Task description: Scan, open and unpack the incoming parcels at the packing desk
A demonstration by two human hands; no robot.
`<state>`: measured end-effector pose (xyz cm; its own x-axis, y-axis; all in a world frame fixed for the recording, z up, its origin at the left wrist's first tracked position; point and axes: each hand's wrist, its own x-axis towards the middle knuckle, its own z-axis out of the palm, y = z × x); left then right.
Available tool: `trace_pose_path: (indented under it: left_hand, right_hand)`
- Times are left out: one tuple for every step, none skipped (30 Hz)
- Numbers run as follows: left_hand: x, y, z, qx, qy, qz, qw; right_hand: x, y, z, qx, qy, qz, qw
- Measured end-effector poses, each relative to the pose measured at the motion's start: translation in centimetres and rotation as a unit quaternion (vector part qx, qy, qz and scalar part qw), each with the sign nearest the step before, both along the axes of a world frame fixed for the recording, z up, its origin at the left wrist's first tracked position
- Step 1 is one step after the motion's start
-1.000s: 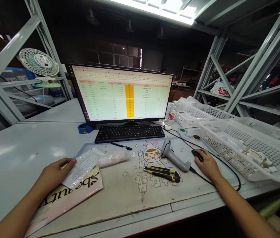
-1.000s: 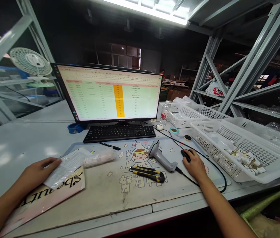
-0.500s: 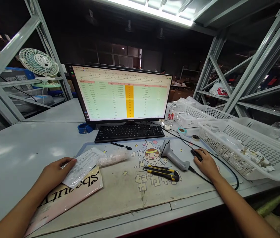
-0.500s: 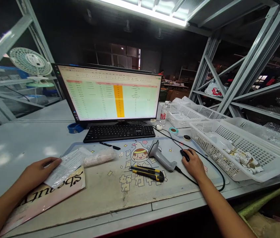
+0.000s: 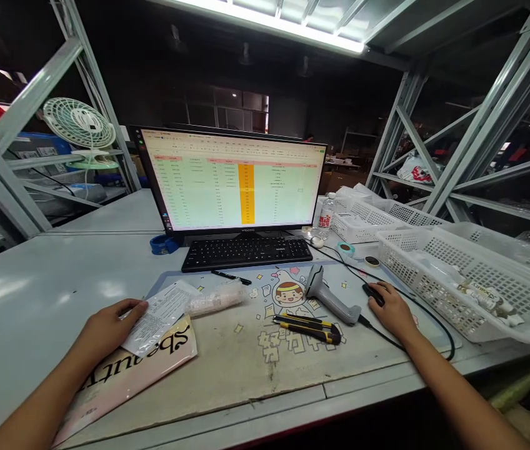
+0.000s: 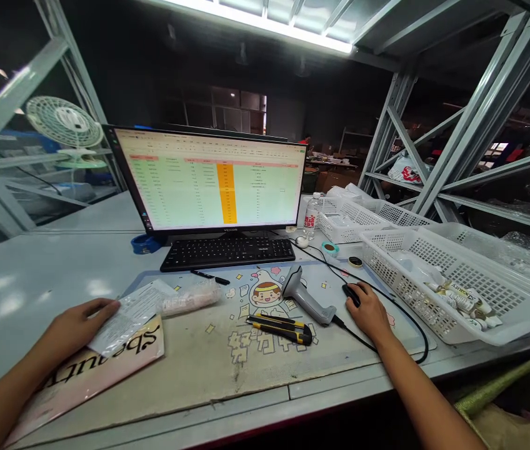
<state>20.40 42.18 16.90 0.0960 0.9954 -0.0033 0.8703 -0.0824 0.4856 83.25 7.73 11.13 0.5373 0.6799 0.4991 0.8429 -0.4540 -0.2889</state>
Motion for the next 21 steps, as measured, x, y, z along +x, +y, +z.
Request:
trace_pose_path:
  left_hand:
    - [-0.02,0.06,-0.10,0.001,-0.001,0.000,1.000]
    - [-0.05,0.13,-0.22,0.004,-0.003,0.002,1.000]
    - [-0.09,0.20,-0.35,0.006,-0.006,0.003,1.000]
    - [-0.14,0.27,-0.48,0.008,-0.009,0.005,1.000]
    - [-0.18,0.33,-0.60,0.010,-0.012,0.008,1.000]
    - [-0.22,0.38,-0.72,0.014,-0.017,0.010,1.000]
    - [-0.24,0.42,-0.81,0.020,-0.024,0.012,0.999]
    - [-0.26,0.45,-0.89,0.026,-0.032,0.015,0.999]
    - [-0.26,0.46,-0.94,0.031,-0.039,0.017,0.999]
    - [-0.25,0.48,-0.96,0.035,-0.046,0.018,0.998]
    - [-0.22,0.48,-0.97,0.038,-0.053,0.019,0.998]
    - [-0.20,0.49,-0.96,0.038,-0.057,0.019,0.997]
    - [-0.17,0.49,-0.95,0.036,-0.060,0.020,0.997]
    - [-0.14,0.49,-0.93,0.036,-0.063,0.020,0.997]
    - [-0.12,0.48,-0.92,0.036,-0.065,0.020,0.997]
    - [-0.11,0.46,-0.91,0.036,-0.064,0.019,0.997]
    - [-0.10,0.43,-0.90,0.037,-0.061,0.017,0.997]
    - [-0.11,0.38,-0.89,0.038,-0.058,0.014,0.997]
    - [-0.12,0.32,-0.88,0.040,-0.055,0.008,0.998]
    - [-0.15,0.25,-0.87,0.041,-0.052,0.000,0.998]
    - [-0.18,0.17,-0.86,0.042,-0.051,-0.010,0.998]
  right_hand:
    - [-0.01,-0.01,0.00,0.002,-0.001,0.000,1.000]
    - [-0.02,-0.02,-0.01,0.004,-0.003,0.000,1.000]
    - [-0.04,-0.04,-0.01,0.005,-0.005,0.001,1.000]
    - [-0.06,-0.05,-0.01,0.006,-0.007,0.003,1.000]
    - [-0.08,-0.06,0.01,0.006,-0.010,0.003,1.000]
    - [-0.12,-0.08,0.05,0.006,-0.012,0.004,1.000]
    - [-0.17,-0.09,0.10,0.005,-0.013,0.005,1.000]
    - [-0.22,-0.11,0.17,0.004,-0.013,0.004,1.000]
    - [-0.28,-0.13,0.25,0.003,-0.012,0.003,1.000]
    - [-0.35,-0.15,0.34,0.003,-0.010,0.004,1.000]
    - [-0.42,-0.18,0.42,0.003,-0.008,0.005,1.000]
    - [-0.48,-0.21,0.49,0.004,-0.007,0.009,1.000]
    - [-0.52,-0.24,0.54,0.005,-0.006,0.014,1.000]
    - [-0.56,-0.27,0.58,0.007,-0.006,0.020,1.000]
    - [-0.57,-0.30,0.59,0.007,-0.006,0.026,1.000]
    - [-0.55,-0.33,0.59,0.008,-0.006,0.031,0.999]
    - [-0.52,-0.35,0.57,0.007,-0.005,0.036,0.999]
    - [-0.47,-0.38,0.53,0.006,-0.005,0.041,0.999]
    - [-0.40,-0.40,0.49,0.007,-0.004,0.045,0.999]
    - [-0.32,-0.43,0.43,0.008,-0.004,0.049,0.999]
    - [-0.24,-0.47,0.36,0.008,-0.004,0.054,0.999]
